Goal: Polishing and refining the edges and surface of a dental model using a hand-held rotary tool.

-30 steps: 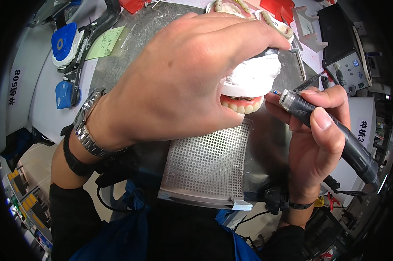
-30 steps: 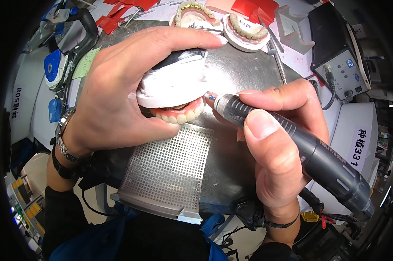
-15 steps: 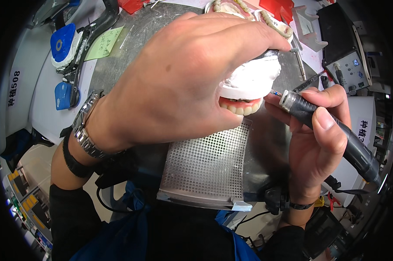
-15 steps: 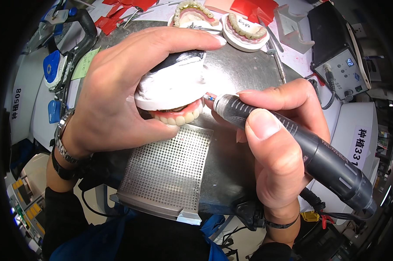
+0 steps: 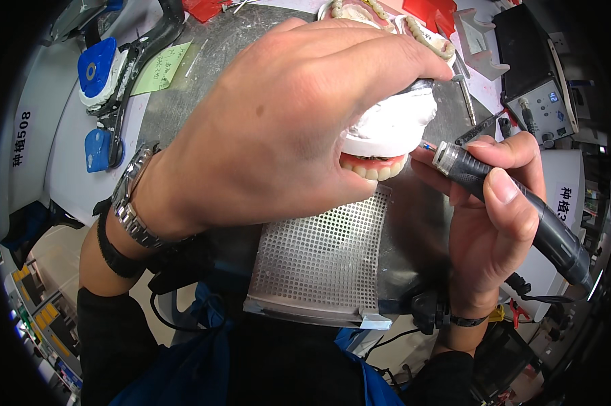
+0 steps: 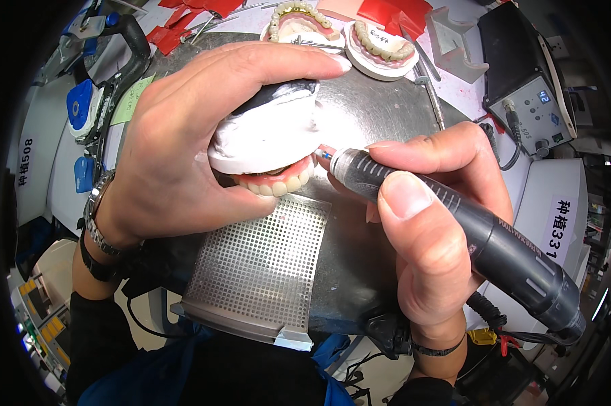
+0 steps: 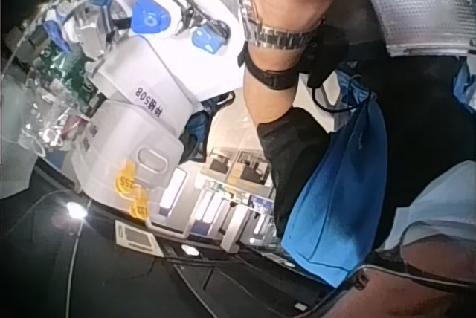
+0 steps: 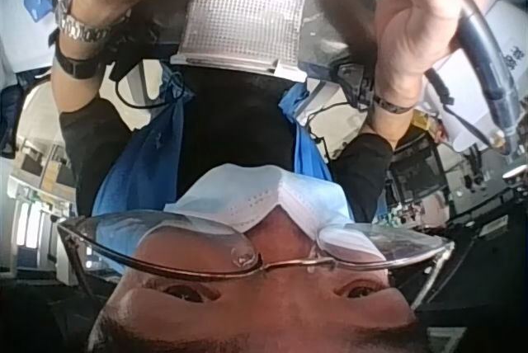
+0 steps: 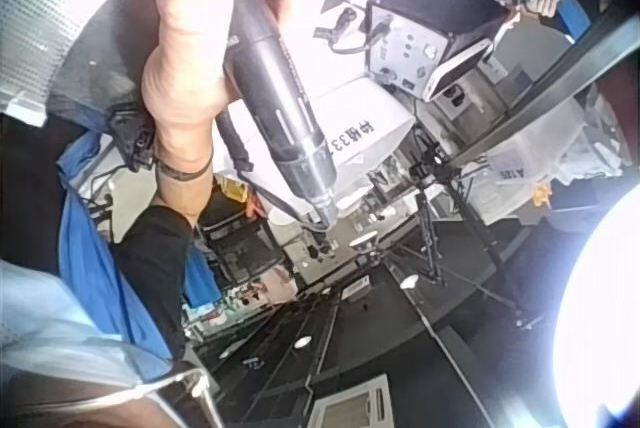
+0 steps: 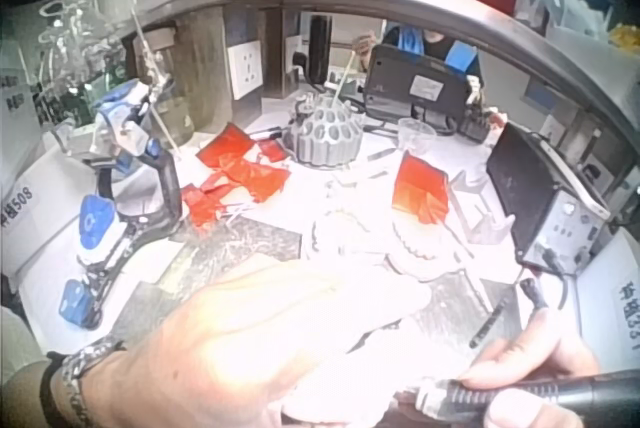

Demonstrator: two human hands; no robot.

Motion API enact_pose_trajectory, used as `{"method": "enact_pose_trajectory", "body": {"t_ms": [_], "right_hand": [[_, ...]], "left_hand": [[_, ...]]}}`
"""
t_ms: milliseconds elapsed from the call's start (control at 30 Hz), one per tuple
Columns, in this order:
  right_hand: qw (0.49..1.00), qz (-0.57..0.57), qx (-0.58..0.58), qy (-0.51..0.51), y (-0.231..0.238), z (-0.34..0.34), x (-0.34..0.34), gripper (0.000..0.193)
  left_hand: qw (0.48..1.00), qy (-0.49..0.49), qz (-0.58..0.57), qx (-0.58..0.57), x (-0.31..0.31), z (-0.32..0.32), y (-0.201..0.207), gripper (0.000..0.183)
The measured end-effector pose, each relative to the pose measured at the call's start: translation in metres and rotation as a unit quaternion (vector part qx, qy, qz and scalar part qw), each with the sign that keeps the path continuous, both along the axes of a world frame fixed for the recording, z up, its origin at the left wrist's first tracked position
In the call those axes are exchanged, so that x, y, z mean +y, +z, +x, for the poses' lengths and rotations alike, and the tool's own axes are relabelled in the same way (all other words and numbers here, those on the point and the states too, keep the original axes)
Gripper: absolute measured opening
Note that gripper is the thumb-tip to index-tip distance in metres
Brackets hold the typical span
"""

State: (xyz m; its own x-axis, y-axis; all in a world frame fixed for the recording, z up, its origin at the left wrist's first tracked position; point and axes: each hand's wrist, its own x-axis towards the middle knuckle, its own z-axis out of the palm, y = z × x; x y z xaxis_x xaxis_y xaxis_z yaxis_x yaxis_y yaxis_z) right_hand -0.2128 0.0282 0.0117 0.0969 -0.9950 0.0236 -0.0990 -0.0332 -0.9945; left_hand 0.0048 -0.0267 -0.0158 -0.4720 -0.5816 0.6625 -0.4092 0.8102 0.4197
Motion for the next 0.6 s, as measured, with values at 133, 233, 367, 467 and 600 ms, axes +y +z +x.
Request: {"method": "enact_pose_trajectory", "body": {"t_ms": [133, 233, 367, 467, 600], "right_hand": [[1.0, -0.01, -0.005, 0.017, -0.0009, -0.0047, -0.0007, 0.03], [1.0, -0.011, 0.001, 0.015, -0.0005, -0.0032, -0.0003, 0.03], [1.0, -0.01, 0.004, 0.004, 0.0, -0.0014, 0.0002, 0.029], [1.0, -0.002, 0.011, 0.002, 0.0019, -0.0014, 0.0003, 0.029], [1.0, -0.004, 0.002, 0.014, 0.0017, -0.0036, 0.0002, 0.03]], "left_hand": [[1.0, 0.004, 0.003, -0.008, 0.0013, 0.0003, 0.0014, 0.057], [1.0, 0.002, 0.007, -0.014, 0.0018, 0.0011, 0.0021, 0.057], [1.0, 0.0, 0.01, -0.017, 0.0021, 0.0016, 0.0029, 0.057], [1.0, 0.0, 0.016, -0.017, 0.0014, 0.0006, 0.0023, 0.058], [1.0, 0.001, 0.007, -0.019, 0.0019, 0.0017, 0.0032, 0.058]]}}
